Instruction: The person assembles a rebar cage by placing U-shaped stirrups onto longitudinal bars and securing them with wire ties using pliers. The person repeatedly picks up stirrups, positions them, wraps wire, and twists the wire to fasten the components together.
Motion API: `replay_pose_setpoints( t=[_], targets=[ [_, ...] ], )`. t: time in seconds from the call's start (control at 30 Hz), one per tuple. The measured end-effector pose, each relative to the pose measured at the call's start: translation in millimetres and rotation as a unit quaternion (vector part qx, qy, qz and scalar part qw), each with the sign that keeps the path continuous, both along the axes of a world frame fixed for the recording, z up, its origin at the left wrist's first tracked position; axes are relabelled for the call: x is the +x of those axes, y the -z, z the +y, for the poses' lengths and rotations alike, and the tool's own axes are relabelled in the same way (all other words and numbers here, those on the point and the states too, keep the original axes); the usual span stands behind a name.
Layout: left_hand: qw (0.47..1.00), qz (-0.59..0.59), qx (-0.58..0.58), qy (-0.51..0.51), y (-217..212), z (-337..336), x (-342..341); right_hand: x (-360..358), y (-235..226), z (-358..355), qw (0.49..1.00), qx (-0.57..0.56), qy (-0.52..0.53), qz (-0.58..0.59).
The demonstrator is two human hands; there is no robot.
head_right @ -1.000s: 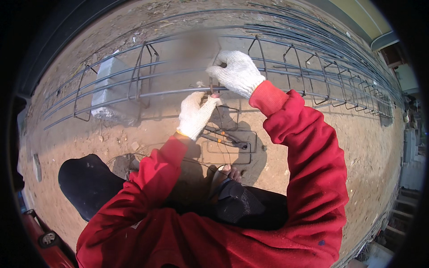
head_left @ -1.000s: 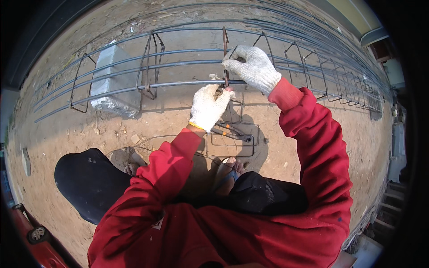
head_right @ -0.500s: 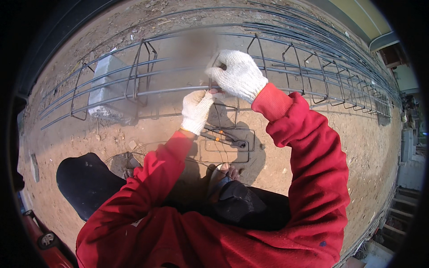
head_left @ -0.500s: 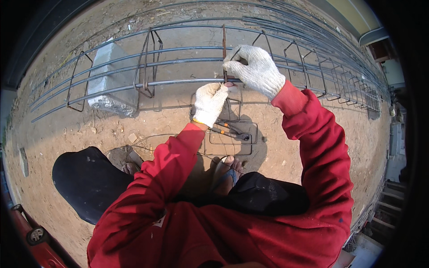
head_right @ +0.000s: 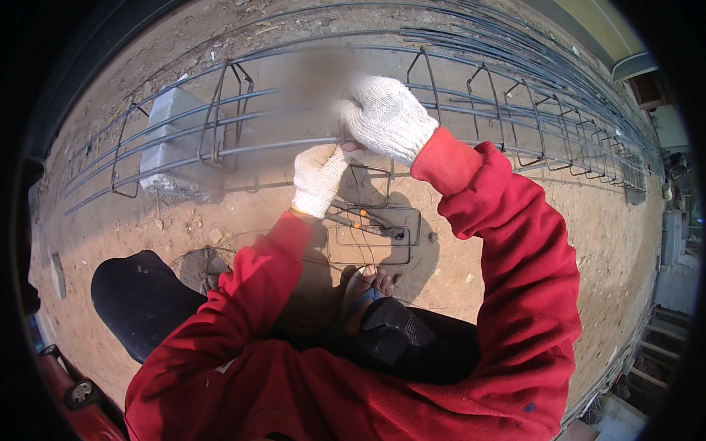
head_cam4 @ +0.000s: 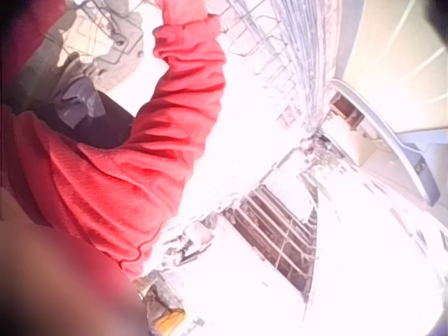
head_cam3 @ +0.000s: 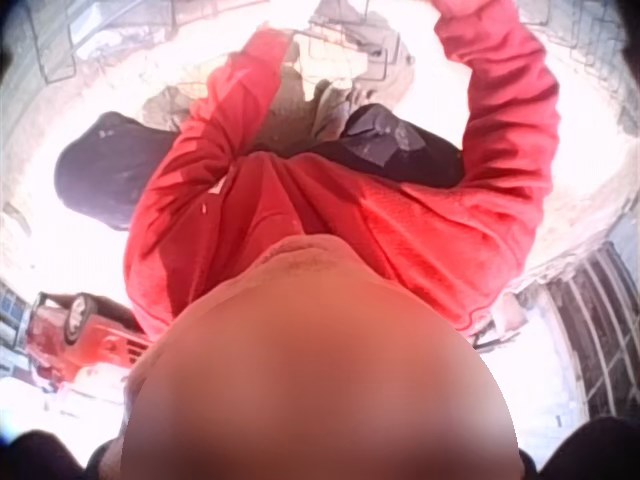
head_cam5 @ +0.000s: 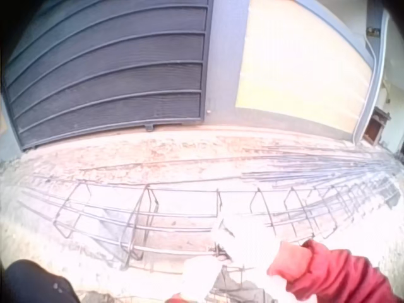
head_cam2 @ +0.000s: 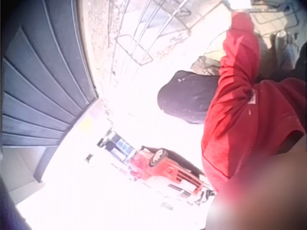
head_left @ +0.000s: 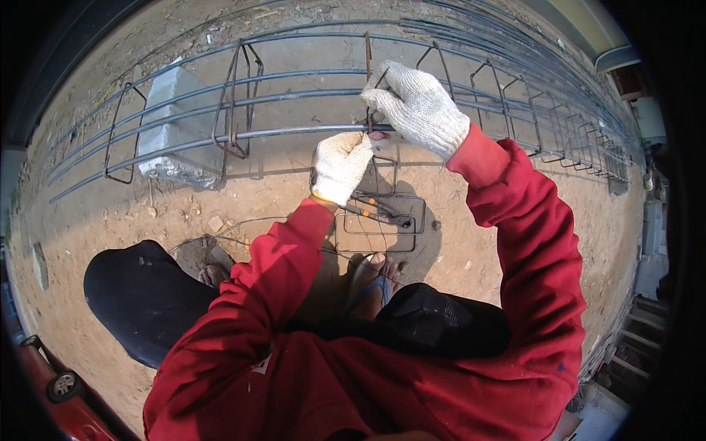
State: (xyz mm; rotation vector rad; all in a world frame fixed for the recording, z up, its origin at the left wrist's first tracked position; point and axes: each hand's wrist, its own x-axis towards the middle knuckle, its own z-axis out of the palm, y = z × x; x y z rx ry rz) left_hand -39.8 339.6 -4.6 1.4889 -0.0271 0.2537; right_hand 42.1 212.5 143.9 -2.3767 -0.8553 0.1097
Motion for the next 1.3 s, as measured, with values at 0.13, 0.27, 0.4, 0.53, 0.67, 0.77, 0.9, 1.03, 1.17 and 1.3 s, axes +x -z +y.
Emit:
replay_pose_setpoints(
  t=[0.13,0.27,0.4,0.53,0.67,0.77,0.9,1.03,1.17,1.3],
  targets=[
    [0.998,0.043,0.047,-0.003,-2.4,5.1,-2.8,-5.3,-0.3,-7.5,0.999,-0.005,-0.035,-0.011],
    [0.991,-0.019,0.132,-0.02,-15.6,9.9,-4.3,-19.7,7.2,-22.6,0.936,0.032,-0.238,-0.258],
    [0.983,0.037,0.179,0.006,-27.8,12.6,-6.6,-26.4,16.1,-40.6,0.918,0.002,-0.287,-0.273],
    [0.988,0.033,0.153,-0.001,-28.3,11.9,-7.2,-23.8,22.9,-47.8,0.902,-0.027,-0.318,-0.291],
    [0.993,-0.02,0.119,-0.015,-25.6,8.5,-5.7,-25.2,31.7,-49.2,0.901,-0.038,-0.287,-0.322],
    [0.996,-0.003,0.088,0.02,-30.5,13.8,-4.8,-25.5,38.5,-53.0,0.885,-0.053,-0.283,-0.366],
    [0.986,0.08,0.047,0.14,-41.2,28.6,-4.9,-24.2,46.1,-56.2,0.884,-0.052,-0.27,-0.377],
    [0.99,0.081,-0.068,0.095,-41.0,17.6,-1.8,-23.2,45.7,-54.9,0.882,-0.043,-0.273,-0.383],
    [0.988,0.094,-0.116,0.049,-40.0,8.1,-3.4,-23.1,34.9,-56.1,0.886,-0.081,-0.286,-0.356],
    [0.992,0.105,-0.058,0.036,-47.8,8.1,-6.8,-28.3,23.7,-57.9,0.948,-0.059,-0.152,-0.274]
  ],
)
